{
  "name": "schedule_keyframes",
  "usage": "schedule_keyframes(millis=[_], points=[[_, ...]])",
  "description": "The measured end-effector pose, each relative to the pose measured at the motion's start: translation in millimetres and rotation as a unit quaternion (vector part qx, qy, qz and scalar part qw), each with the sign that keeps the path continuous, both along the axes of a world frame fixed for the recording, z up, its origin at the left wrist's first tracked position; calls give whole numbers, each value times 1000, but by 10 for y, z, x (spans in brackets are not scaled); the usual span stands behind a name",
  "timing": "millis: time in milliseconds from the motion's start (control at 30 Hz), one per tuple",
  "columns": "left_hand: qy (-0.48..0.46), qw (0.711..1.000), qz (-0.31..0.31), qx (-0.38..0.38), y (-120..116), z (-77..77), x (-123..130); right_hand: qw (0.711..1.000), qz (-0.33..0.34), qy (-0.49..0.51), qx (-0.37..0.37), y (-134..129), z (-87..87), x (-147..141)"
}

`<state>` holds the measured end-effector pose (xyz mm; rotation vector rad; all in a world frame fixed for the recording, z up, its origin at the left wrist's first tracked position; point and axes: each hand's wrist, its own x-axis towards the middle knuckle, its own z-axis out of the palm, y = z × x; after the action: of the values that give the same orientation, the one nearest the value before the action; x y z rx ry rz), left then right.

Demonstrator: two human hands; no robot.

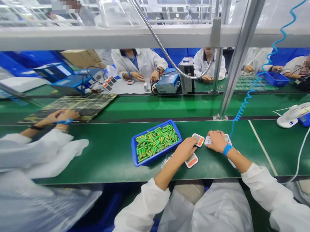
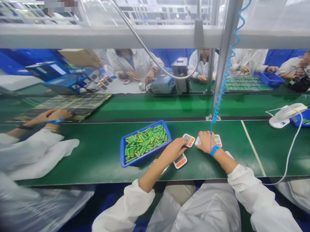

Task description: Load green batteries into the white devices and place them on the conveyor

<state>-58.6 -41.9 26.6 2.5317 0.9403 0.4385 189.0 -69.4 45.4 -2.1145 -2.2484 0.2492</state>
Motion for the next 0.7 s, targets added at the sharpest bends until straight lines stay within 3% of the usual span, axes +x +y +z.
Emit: schedule_keyframes(millis=[167, 367, 567, 700], points=[[-12, 999, -29, -12, 51, 59, -6, 999, -42, -11, 22, 42, 38, -50], [-45, 989, -123, -62, 50, 186, -85, 994, -45, 29, 91, -63, -10, -127], [-46, 991, -112, -54, -41, 185, -112, 989, -33, 59, 129, -236, -129, -237], [-20, 999, -37, 6, -159, 62, -48, 984, -76, 65, 149, -293, -174, -348]])
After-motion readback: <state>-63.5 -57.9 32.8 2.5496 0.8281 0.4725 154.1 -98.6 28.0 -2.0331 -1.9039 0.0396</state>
